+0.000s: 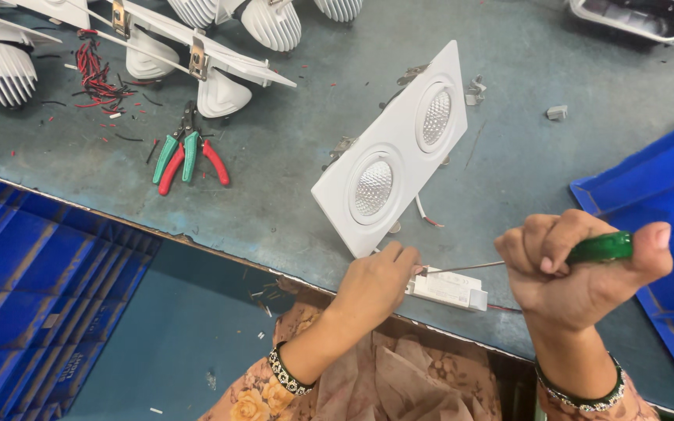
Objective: The person assembles light fixtures by hand at a workbench. They pick up a white rectangular driver, connect its wires to a dual-lamp fixture housing, and use a screwdriver to secure components, then place the assembled unit into a green plastic bin.
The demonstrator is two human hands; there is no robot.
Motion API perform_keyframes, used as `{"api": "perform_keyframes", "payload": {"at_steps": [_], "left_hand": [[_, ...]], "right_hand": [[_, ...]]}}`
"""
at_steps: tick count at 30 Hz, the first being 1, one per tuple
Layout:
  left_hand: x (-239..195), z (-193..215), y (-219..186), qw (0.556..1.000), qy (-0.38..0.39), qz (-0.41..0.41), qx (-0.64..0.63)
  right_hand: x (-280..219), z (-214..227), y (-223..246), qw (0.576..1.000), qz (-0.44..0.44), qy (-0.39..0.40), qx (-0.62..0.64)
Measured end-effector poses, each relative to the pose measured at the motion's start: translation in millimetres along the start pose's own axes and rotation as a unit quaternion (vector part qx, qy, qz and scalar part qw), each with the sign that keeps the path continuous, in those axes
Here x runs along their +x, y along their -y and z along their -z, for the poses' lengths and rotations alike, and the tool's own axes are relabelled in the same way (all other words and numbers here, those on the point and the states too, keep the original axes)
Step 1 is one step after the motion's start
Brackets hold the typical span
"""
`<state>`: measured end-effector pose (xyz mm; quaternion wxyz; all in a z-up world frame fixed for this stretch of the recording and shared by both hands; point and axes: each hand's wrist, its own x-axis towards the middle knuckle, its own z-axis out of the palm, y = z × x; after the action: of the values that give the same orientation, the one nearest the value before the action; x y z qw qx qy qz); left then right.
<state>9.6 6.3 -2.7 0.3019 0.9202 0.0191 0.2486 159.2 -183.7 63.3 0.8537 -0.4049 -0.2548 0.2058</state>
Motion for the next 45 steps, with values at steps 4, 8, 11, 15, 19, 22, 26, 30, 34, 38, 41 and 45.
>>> {"api": "perform_keyframes", "payload": {"at_steps": [4,8,11,15,19,22,26,30,34,38,41,45], "left_hand": [[0,-1,2,1.0,0.001,0.0,0.002],[1,-2,1,1.0,0.007,0.006,0.008],[0,1,-2,1.0,-0.003,0.006,0.005],[-3,8,-3,0.998,-0.053,-0.031,-0.018],[0,13,4,0.994,-0.058,-0.095,0.012],[1,14,10,0.989,-0.049,-0.138,0.015],[2,14,19,0.985,-0.024,-0.172,0.021],[3,16,27,0.982,0.01,-0.186,0.021],[5,19,30,0.976,0.032,-0.214,0.035],[7,18,31,0.975,0.047,-0.213,0.037],[8,16,31,0.975,0.055,-0.213,0.029],[10,18,30,0.975,0.06,-0.213,0.017]], "right_hand": [[1,-2,-2,1.0,-0.003,-0.005,-0.005],[1,-6,-2,1.0,-0.001,0.002,-0.028],[-2,-13,-2,0.999,0.003,-0.007,-0.048],[-10,-20,-3,0.997,0.005,-0.005,-0.079],[-13,-24,-4,0.997,0.015,0.008,-0.078],[-12,-25,-2,0.997,0.014,0.005,-0.071],[-16,-25,0,0.997,0.011,0.011,-0.078],[-22,-22,0,0.992,0.016,0.045,-0.113],[-24,-10,-2,0.99,0.009,0.023,-0.138],[-26,6,-2,0.995,-0.002,-0.009,-0.098],[-32,16,0,0.993,-0.015,-0.028,-0.112],[-31,20,1,0.997,-0.02,-0.006,-0.079]]}}
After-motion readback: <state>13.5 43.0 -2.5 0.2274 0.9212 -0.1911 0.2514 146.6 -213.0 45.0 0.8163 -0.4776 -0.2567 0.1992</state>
